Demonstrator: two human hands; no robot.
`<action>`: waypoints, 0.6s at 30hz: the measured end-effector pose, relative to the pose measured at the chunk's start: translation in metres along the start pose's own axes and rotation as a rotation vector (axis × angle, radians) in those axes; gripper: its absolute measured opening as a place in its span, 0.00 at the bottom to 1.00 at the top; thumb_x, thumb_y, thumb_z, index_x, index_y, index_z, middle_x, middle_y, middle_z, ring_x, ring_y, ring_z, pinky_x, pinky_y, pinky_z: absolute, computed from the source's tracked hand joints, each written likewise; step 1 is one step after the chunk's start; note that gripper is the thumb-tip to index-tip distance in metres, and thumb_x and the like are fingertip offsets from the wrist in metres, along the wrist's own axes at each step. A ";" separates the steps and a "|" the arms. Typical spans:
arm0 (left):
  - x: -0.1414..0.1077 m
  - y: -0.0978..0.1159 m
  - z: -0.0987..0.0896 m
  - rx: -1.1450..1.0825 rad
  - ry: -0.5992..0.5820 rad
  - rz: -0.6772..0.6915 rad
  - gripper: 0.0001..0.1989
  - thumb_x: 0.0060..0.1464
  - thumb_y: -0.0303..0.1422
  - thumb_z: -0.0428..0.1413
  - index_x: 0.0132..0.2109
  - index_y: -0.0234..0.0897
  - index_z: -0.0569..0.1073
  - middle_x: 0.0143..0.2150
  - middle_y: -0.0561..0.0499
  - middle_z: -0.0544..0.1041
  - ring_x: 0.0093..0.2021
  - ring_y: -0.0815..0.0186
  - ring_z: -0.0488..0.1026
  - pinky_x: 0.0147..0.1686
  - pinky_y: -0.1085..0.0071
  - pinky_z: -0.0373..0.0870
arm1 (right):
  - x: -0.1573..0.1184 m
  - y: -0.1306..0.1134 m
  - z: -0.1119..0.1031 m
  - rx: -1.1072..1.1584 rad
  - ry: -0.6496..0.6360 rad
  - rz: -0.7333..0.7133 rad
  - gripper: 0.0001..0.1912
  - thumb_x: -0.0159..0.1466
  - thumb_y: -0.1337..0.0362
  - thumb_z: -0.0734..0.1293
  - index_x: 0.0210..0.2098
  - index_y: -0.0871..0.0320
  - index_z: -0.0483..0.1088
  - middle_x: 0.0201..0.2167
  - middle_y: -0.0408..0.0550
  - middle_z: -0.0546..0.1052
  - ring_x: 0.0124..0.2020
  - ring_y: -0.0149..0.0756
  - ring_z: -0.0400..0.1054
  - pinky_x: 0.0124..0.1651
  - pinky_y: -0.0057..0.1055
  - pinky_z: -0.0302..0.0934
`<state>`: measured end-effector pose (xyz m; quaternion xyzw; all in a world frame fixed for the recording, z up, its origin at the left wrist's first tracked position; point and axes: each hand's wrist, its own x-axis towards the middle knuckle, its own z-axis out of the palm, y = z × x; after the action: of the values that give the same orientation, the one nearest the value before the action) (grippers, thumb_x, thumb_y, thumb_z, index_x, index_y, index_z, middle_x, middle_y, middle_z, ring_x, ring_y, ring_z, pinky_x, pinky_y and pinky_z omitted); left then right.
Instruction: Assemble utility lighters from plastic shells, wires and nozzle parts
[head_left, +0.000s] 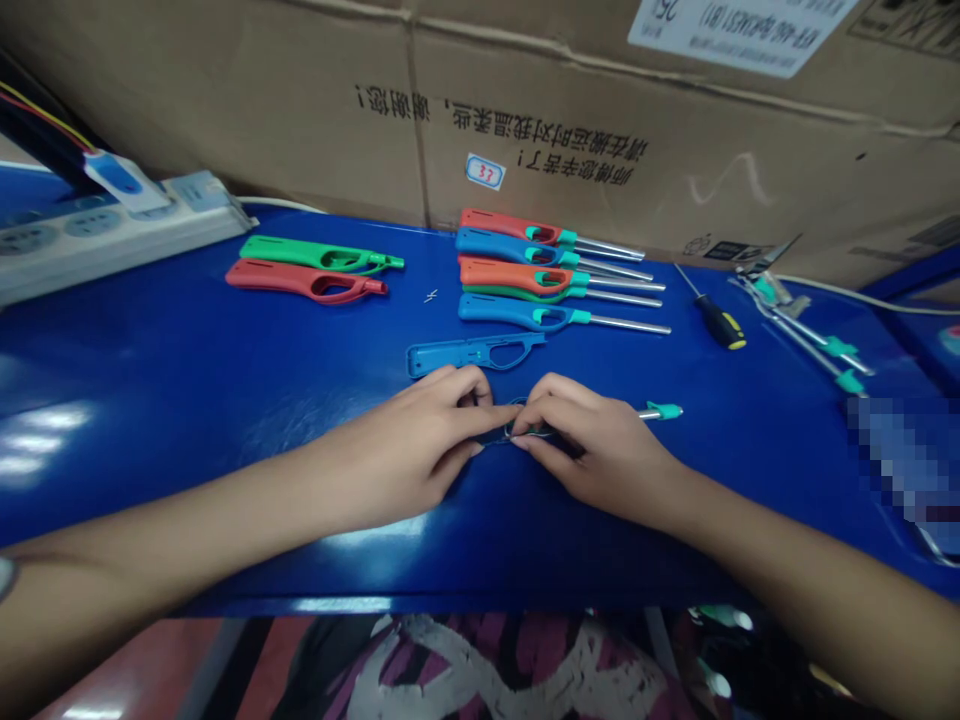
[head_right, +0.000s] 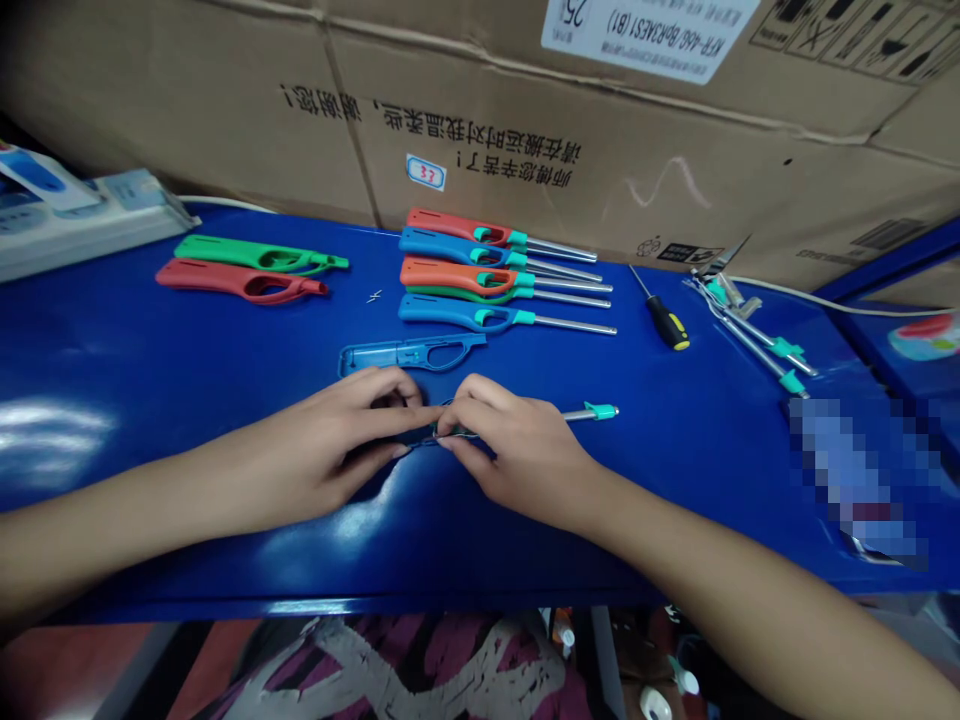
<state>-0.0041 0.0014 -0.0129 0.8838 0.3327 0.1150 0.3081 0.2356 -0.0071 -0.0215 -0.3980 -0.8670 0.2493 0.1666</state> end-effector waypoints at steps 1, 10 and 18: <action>0.000 0.000 0.000 -0.003 -0.003 -0.002 0.25 0.63 0.23 0.50 0.64 0.45 0.69 0.49 0.47 0.67 0.50 0.59 0.66 0.52 0.58 0.68 | 0.000 0.000 0.000 0.034 0.010 0.014 0.03 0.68 0.67 0.66 0.42 0.54 0.71 0.42 0.44 0.73 0.34 0.29 0.66 0.35 0.29 0.58; 0.000 -0.004 -0.001 -0.038 0.026 0.018 0.24 0.64 0.23 0.52 0.65 0.41 0.68 0.50 0.47 0.69 0.52 0.62 0.68 0.55 0.63 0.68 | 0.000 0.009 -0.005 0.450 0.093 0.159 0.05 0.68 0.63 0.68 0.37 0.56 0.67 0.39 0.44 0.73 0.24 0.24 0.58 0.26 0.28 0.53; -0.006 -0.005 -0.002 0.146 0.034 0.082 0.25 0.66 0.25 0.48 0.68 0.44 0.64 0.53 0.45 0.72 0.50 0.60 0.72 0.49 0.62 0.73 | -0.002 0.013 -0.013 0.515 0.039 0.157 0.04 0.72 0.63 0.63 0.42 0.54 0.62 0.30 0.39 0.68 0.27 0.26 0.61 0.29 0.26 0.58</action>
<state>-0.0124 0.0011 -0.0143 0.9148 0.3087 0.1179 0.2323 0.2504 0.0026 -0.0183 -0.4130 -0.7382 0.4663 0.2592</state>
